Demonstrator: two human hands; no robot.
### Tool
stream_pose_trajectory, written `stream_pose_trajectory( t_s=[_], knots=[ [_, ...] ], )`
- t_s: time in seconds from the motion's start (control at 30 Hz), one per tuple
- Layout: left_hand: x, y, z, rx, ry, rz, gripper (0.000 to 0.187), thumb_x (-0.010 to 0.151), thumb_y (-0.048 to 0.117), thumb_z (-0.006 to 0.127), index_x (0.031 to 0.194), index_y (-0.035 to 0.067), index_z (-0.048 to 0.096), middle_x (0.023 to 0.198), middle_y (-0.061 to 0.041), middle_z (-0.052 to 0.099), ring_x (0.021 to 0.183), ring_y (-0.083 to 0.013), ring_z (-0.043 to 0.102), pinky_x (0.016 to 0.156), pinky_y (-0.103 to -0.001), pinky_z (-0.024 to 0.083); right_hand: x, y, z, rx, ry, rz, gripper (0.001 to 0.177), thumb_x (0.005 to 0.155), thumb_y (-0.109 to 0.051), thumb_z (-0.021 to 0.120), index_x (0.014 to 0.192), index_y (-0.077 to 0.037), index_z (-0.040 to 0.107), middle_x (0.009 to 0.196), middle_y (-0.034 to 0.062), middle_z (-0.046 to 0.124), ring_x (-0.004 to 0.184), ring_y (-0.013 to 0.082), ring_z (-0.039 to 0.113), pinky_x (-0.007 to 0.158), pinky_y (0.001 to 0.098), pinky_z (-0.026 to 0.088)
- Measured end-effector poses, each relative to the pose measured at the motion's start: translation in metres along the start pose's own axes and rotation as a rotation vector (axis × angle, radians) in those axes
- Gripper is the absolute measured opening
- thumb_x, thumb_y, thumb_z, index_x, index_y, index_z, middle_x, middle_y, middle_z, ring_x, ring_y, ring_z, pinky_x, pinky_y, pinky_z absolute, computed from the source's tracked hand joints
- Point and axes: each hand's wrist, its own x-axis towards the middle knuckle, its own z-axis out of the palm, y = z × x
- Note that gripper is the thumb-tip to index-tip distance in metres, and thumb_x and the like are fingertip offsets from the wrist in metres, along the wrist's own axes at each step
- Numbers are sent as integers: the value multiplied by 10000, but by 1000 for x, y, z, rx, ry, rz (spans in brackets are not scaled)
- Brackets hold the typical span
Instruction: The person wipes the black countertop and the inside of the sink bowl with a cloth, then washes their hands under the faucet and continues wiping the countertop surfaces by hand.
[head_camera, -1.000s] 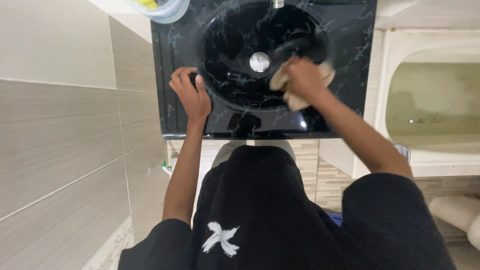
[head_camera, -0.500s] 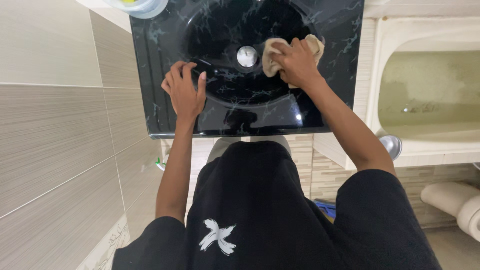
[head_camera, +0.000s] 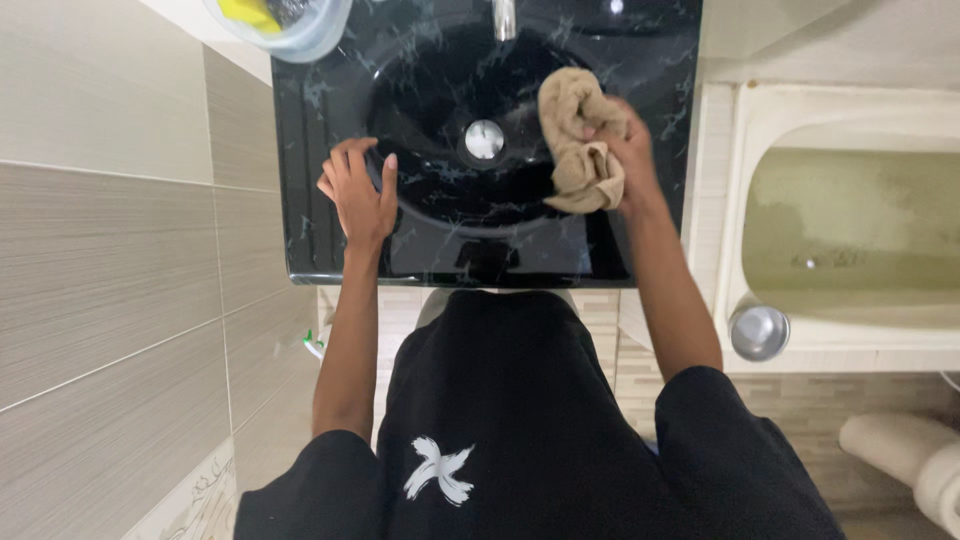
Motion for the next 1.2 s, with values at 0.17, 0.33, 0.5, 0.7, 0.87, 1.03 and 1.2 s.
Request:
stream_pose_trajectory(
  t_s=[0.17,0.33,0.5,0.7,0.87,1.03,1.2],
  knots=[
    [-10,28,14,-241,51,-121,364,1051,310,604,1327,73,581,1303,-116,576,1145,-243,553,1038,-426,375,8,62,-23,420,-1,243,258,1002,-116,648,1207,33,601,1039,122,683,945,234,693,851,377,590],
    [-34,73,44,-633,-137,-124,400,1094,308,524,1401,51,547,1275,-128,559,1119,-217,534,1032,-351,445,-4,40,35,535,-198,355,530,914,-292,515,1331,30,577,1196,160,683,1093,286,667,1011,416,526],
    [-38,95,48,-897,-249,-378,575,1035,427,588,1405,6,460,1351,-144,516,1296,-250,510,1111,-354,402,-21,27,85,210,-434,181,585,983,-285,450,1475,21,523,1576,146,492,1443,214,489,1220,345,362],
    [-50,97,30,-899,-203,-574,730,815,317,831,1371,-4,486,1310,-219,574,1214,-295,608,1004,-384,526,-30,14,93,-93,-371,231,838,855,-74,724,1550,-126,257,1432,133,438,1310,265,500,1121,421,430],
    [-71,103,25,-1145,-106,-630,694,799,187,822,1382,27,482,1304,-209,551,1174,-305,648,953,-413,602,-20,35,80,-172,-355,267,834,879,-111,782,1535,-48,271,1414,157,502,1340,245,532,1133,409,458],
    [-81,112,3,-1326,-12,-523,685,832,162,812,1414,73,462,1326,-243,585,1201,-313,636,972,-406,581,-20,37,82,-159,-506,379,610,945,-130,705,1492,-14,461,1364,118,622,1281,221,600,1071,368,486],
    [-87,118,-54,-1016,129,-544,699,837,254,818,1420,91,469,1292,-190,633,1159,-285,674,941,-399,597,-24,11,139,-143,-645,256,575,931,-30,674,1461,-32,452,1321,103,619,1220,205,626,1016,370,521]
  ],
)
